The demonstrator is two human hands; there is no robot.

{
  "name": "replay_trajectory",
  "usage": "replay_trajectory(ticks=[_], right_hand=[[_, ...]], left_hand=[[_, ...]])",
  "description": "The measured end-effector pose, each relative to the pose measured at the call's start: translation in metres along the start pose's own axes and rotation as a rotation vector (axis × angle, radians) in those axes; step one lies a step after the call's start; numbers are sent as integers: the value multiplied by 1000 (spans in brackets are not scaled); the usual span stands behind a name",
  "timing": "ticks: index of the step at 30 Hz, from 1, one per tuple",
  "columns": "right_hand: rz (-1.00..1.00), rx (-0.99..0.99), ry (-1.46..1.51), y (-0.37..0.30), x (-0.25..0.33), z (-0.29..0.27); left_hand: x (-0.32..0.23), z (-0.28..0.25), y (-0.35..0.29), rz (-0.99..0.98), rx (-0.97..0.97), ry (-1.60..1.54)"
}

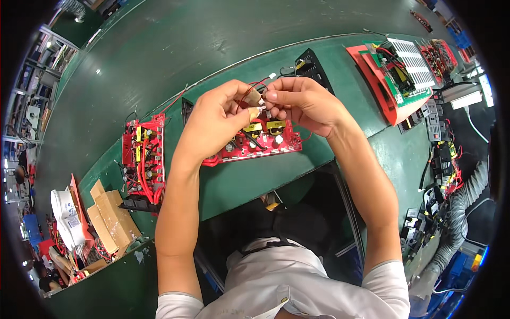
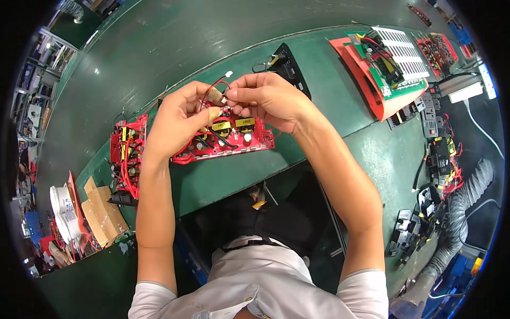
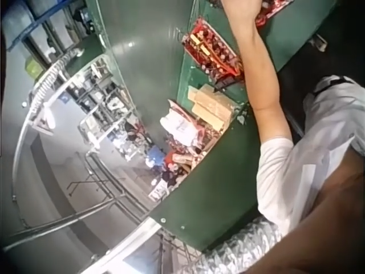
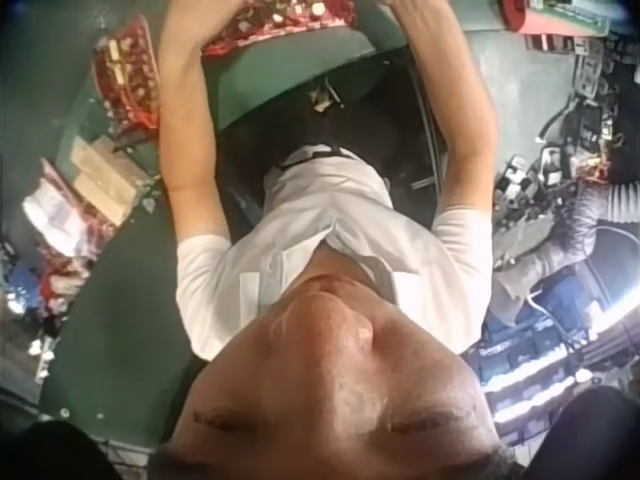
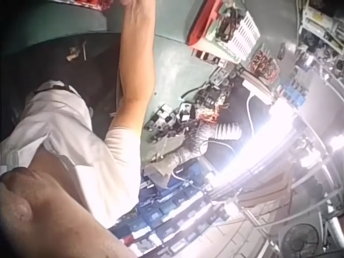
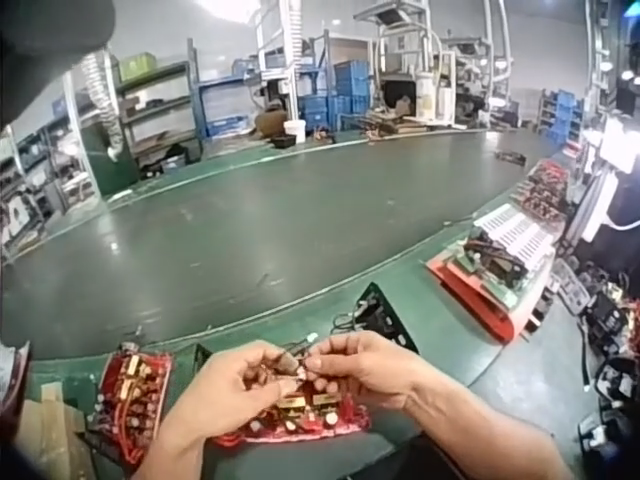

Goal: Assembling electronic components and connecting wiring on circuit boards at a factory workstation.

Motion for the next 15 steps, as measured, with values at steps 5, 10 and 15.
replay_trajectory(ticks=[5, 10, 15], right_hand=[[-19, 0, -33, 1, -2, -1], [-27, -33, -44, 1, -1, 1], [-56, -43, -110, 1, 0, 1]], left_hand=[[1, 7, 1, 1, -37, -51], [8, 6, 3, 23, -41, -41], [8, 6, 2, 34, -20, -46]])
Point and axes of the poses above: each hand's wrist, its own y-axis towards the middle knuckle, its own z-axis out of the palm, x = y × z, the point moved 2 cm from there along y, towards the middle knuckle, and after that the axes turned 5 degrees about z, right-handed, at the moved point
